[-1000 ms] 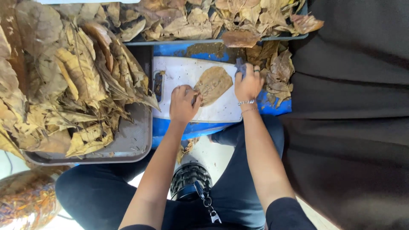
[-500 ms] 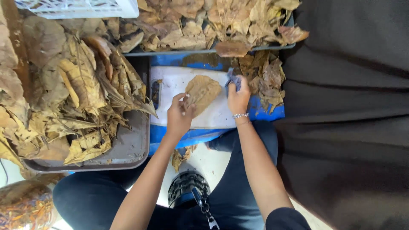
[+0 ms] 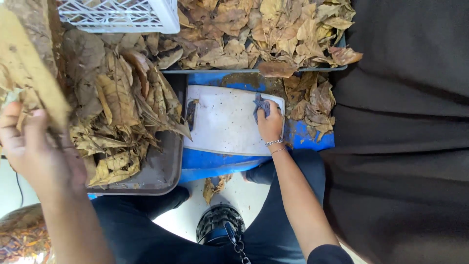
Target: Picking up, smoothing, and sorting dried tobacco leaves on a flat surface
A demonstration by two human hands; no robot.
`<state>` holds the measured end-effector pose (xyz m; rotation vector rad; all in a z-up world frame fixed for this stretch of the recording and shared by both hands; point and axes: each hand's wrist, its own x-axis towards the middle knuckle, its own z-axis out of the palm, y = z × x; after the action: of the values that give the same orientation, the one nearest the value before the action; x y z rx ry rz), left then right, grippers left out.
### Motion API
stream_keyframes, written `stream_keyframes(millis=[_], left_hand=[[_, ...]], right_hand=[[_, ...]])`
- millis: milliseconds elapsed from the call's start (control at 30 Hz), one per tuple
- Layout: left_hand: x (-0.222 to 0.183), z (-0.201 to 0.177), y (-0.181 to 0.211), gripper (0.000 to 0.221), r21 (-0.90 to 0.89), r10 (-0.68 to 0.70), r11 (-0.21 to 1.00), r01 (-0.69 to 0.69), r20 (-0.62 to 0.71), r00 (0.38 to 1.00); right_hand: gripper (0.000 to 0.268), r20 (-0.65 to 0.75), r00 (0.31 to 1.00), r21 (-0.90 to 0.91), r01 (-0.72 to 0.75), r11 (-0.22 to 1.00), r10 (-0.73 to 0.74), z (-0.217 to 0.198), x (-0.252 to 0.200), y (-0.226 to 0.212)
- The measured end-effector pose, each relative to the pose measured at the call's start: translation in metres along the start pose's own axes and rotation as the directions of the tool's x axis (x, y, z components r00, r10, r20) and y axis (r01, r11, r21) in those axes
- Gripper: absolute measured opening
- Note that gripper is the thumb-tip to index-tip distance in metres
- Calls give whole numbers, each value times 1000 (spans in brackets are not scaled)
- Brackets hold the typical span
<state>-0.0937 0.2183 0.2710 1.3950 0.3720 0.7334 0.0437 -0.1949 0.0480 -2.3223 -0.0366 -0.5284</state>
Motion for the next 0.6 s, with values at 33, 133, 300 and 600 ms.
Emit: stream_keyframes(millis=[33,133,300,600], left_hand=[[2,-2,3,29,-94,-129,988,121,-81,988],[9,-11,-17,30,-165,-153,977,137,-88,984],[9,3,-22,54,-262,-292,935,238,-194,936],[10,6,-23,45,-242,-261,949,201,-250,932]], right_hand=[[31,4,999,-17,-50,999,50,1,-3,3],[32,-25,1000,-15,7,1000,-7,3,-2,1],[32,-16,1000,-30,1,1000,-2,4,-3,-2],[31,-1,1000,-30,22,999,-22,0,-4,-11]])
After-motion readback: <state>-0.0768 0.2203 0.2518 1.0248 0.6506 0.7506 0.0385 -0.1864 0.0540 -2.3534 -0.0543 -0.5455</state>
